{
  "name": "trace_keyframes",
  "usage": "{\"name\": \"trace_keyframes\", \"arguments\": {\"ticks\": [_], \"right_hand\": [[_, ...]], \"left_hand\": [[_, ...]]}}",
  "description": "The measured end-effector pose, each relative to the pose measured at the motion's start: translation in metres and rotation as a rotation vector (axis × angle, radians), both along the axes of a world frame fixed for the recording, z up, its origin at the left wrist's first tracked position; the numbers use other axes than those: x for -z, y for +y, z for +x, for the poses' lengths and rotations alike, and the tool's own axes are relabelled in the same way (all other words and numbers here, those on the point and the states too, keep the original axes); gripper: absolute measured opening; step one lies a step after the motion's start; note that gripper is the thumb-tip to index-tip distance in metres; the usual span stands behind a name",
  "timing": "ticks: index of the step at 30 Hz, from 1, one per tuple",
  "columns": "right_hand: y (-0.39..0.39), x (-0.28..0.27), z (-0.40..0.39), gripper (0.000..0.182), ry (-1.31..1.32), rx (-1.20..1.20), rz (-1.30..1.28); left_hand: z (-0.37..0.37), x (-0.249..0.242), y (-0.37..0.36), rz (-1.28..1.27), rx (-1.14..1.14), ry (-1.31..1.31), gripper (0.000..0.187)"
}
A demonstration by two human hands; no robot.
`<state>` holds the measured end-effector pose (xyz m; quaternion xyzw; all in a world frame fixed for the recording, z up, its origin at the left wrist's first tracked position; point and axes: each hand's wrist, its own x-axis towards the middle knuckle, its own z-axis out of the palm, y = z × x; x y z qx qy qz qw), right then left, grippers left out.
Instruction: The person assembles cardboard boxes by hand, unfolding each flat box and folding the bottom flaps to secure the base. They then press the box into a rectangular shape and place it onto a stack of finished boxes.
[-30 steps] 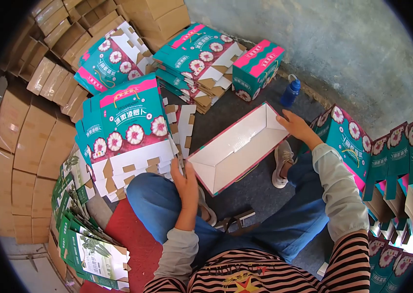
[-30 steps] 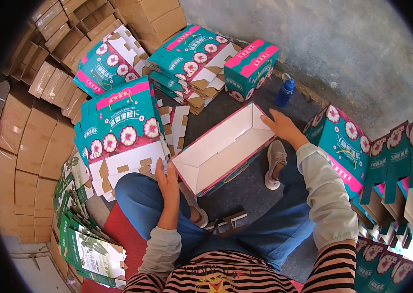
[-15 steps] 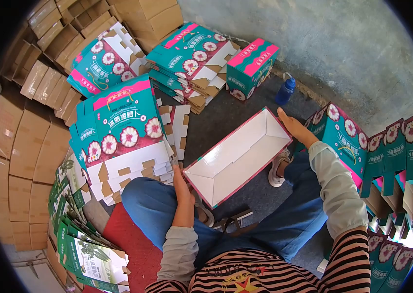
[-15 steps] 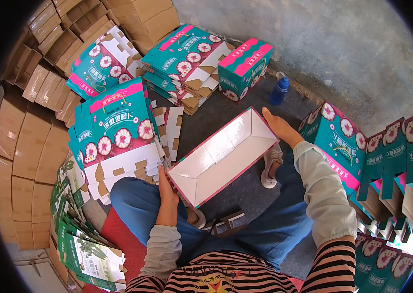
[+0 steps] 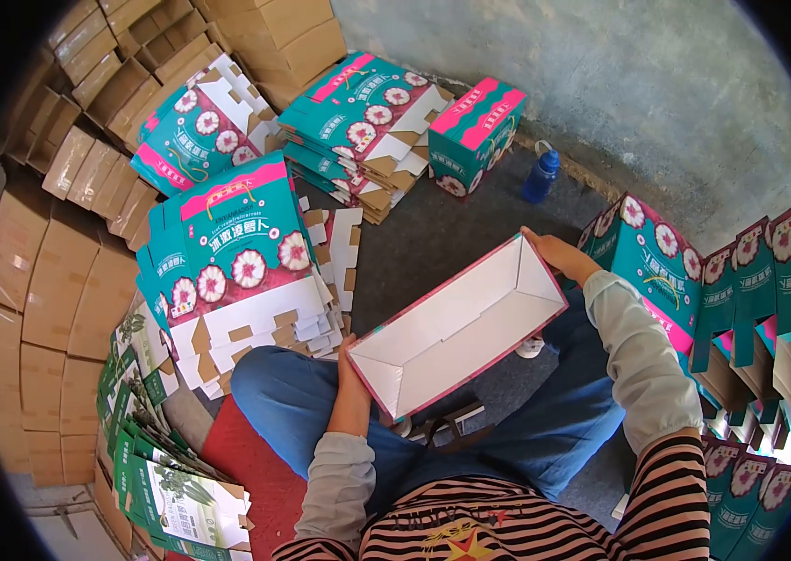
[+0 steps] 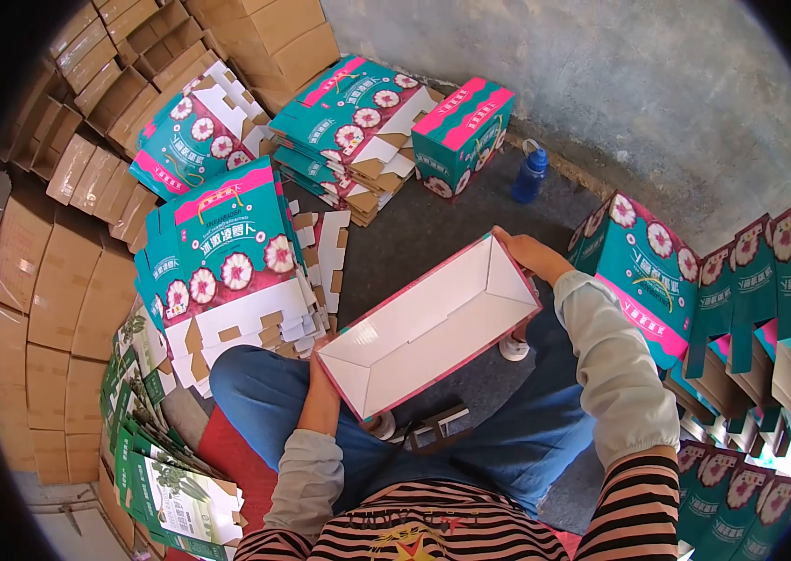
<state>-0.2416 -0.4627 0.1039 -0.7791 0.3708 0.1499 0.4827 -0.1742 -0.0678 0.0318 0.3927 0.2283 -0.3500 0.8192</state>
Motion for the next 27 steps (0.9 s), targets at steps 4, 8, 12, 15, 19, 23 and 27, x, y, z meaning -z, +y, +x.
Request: {"name": "trace_keyframes", "arguments": {"ticks": [4, 8, 12, 15, 19, 23, 27], "right_hand": [[-0.006, -0.006, -0.002, 0.065, -0.006, 0.07, 0.063], [-0.024, -0.015, -0.009, 0.065, -0.331, 0.147, 0.324], [-0.027, -0.041, -0.026, 0.079, -0.35, 0.074, 0.294], [-0.023, -0.041, -0.032, 0.085, -0.231, 0.093, 0.284], [-0.028, -0.007, -0.035, 0.063, -0.285, 0.166, 0.318], [-0.005, -0.032, -0.033, 0.04, -0.354, -0.067, 0.419], [-0.009, -0.01, -0.029, 0.04, -0.261, 0.003, 0.643]], "left_hand": [[0.001, 0.001, 0.002, 0.007, 0.107, 0.036, 0.042], [0.004, -0.001, 0.001, -0.043, 0.139, -0.187, 0.042], [0.015, -0.042, -0.014, 0.002, 0.066, -0.758, 0.05], [0.018, -0.045, -0.01, 0.139, -0.05, -0.608, 0.054], [0.022, 0.012, 0.004, 0.159, 0.002, -0.487, 0.055], [0.002, 0.01, -0.001, 0.3, -0.076, -0.536, 0.047], [0.001, 0.001, 0.003, 0.265, -0.133, -0.448, 0.041]]}}
